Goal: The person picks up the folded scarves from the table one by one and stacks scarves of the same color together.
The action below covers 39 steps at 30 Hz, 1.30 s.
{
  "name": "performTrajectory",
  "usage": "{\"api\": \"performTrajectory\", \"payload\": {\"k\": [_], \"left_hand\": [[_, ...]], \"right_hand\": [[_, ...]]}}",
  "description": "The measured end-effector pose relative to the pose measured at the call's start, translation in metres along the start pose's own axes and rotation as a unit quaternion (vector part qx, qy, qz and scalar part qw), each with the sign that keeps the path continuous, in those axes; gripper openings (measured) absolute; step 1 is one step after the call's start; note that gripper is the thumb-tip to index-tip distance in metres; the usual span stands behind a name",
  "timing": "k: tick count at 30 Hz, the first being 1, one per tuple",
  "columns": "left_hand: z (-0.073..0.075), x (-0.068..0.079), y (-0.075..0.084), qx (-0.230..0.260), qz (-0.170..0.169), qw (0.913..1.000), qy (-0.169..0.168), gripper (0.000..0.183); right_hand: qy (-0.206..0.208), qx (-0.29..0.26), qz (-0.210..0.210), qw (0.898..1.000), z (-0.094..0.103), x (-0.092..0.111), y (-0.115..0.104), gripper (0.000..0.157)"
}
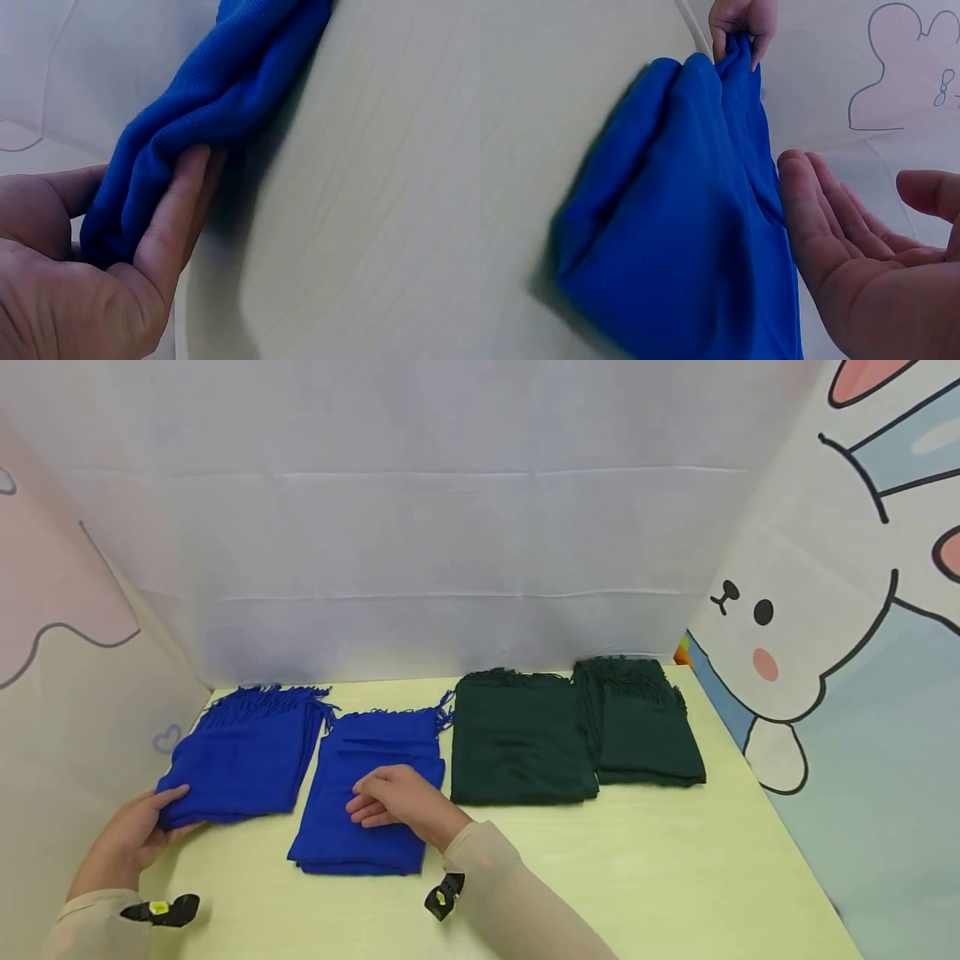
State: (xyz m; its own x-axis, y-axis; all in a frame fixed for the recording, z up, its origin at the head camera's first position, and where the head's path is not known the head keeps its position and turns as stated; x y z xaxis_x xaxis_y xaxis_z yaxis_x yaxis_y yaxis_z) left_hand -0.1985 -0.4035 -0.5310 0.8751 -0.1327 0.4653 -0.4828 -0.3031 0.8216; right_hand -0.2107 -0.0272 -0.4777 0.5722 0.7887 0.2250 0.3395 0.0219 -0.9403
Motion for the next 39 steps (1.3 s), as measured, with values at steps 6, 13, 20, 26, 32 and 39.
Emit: {"api": "performTrajectory", "payload": {"k": [6,13,20,26,32,39], "left_hand": [[-0.001,0.001,-0.002,0.046,-0.007,0.9989,0.009,0.092],[0.001,0.005,-0.009,0.060,-0.003,0.9981,0.012,0.089],[-0.002,0.006,-0.018,0.114,0.014,0.9926,0.040,0.090],[-0.017,0.001,-0.024,0.239,-0.019,0.9706,-0.024,0.085],[-0.025,0.000,-0.023,0.308,-0.051,0.9484,-0.053,0.088],[-0.034,0.000,-0.022,0.317,-0.044,0.9465,-0.043,0.091]], "right_hand": [[0.008,-0.025,-0.008,1.000,-0.001,-0.026,-0.006,0.035],[0.000,-0.029,-0.027,0.999,-0.007,-0.053,-0.008,0.044],[-0.016,-0.046,-0.048,0.998,-0.014,-0.074,-0.007,0.043],[-0.024,-0.078,-0.049,0.995,-0.017,-0.088,-0.008,0.041],[-0.027,-0.096,-0.053,0.994,-0.026,-0.105,-0.004,0.045],[-0.020,-0.107,-0.070,0.992,-0.031,-0.115,0.009,0.048]]}}
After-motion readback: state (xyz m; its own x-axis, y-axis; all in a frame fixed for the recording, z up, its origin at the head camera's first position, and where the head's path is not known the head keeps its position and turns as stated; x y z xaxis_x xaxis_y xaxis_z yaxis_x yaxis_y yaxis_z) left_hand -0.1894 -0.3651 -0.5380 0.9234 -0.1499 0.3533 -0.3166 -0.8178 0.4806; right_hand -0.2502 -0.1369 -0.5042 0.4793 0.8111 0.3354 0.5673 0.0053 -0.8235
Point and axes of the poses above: each hand's wrist, its own x-axis away from the middle knuckle, its own z-axis out of the back of the hand, y = z × x, the point moved 8 cm from there along -x, towards the middle knuckle, and after that the axes turned 14 degrees about -y, right-handed, at the moved point
